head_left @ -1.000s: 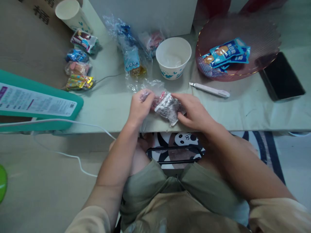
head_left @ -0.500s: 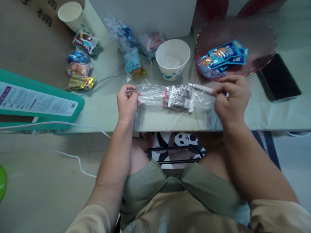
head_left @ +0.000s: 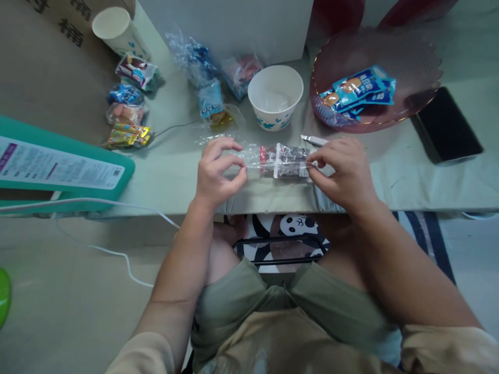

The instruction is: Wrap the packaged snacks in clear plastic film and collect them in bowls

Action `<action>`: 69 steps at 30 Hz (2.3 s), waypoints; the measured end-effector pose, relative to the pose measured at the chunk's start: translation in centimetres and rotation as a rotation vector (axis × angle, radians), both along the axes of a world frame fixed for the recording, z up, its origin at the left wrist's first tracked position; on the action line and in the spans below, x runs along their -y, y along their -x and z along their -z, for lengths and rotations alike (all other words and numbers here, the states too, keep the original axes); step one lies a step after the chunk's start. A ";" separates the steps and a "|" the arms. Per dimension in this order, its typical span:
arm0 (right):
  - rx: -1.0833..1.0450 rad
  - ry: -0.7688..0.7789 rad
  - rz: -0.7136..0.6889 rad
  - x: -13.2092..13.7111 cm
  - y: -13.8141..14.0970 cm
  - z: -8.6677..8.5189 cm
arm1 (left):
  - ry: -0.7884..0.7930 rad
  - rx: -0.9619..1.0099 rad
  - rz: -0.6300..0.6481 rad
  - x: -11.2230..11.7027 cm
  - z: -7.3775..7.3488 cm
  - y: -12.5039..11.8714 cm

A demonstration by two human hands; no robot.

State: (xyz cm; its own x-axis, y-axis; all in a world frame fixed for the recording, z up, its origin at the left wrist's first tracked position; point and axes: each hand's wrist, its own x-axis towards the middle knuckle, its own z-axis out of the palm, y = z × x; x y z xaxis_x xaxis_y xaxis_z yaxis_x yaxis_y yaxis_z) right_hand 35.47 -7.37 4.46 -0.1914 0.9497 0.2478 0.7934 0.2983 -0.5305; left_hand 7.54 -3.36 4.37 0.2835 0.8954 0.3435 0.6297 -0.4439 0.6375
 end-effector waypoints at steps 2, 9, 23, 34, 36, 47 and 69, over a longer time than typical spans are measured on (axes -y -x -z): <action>-0.043 0.085 -0.128 1.1 -0.1 -1.0 | 0.036 0.012 0.063 0.6 -0.7 0.2; 0.179 0.421 -0.364 2.4 1.3 -0.4 | 0.426 -0.051 0.018 1.2 -0.8 1.3; 0.093 0.056 0.007 1.3 4.1 2.3 | 0.717 -0.030 -0.070 1.0 -0.2 1.3; -0.078 0.037 -0.016 -0.6 4.1 3.2 | 0.965 0.921 0.070 1.0 -1.2 -1.6; -0.153 0.027 -0.056 -1.1 3.6 3.2 | 0.957 0.916 0.016 0.8 -1.6 -1.5; -0.098 0.049 -0.106 -1.8 4.0 2.9 | 0.983 0.795 -0.001 -0.4 -0.5 -1.7; -0.453 0.038 -0.164 -2.1 0.6 3.9 | 1.138 1.316 -0.465 -1.6 -1.4 -1.8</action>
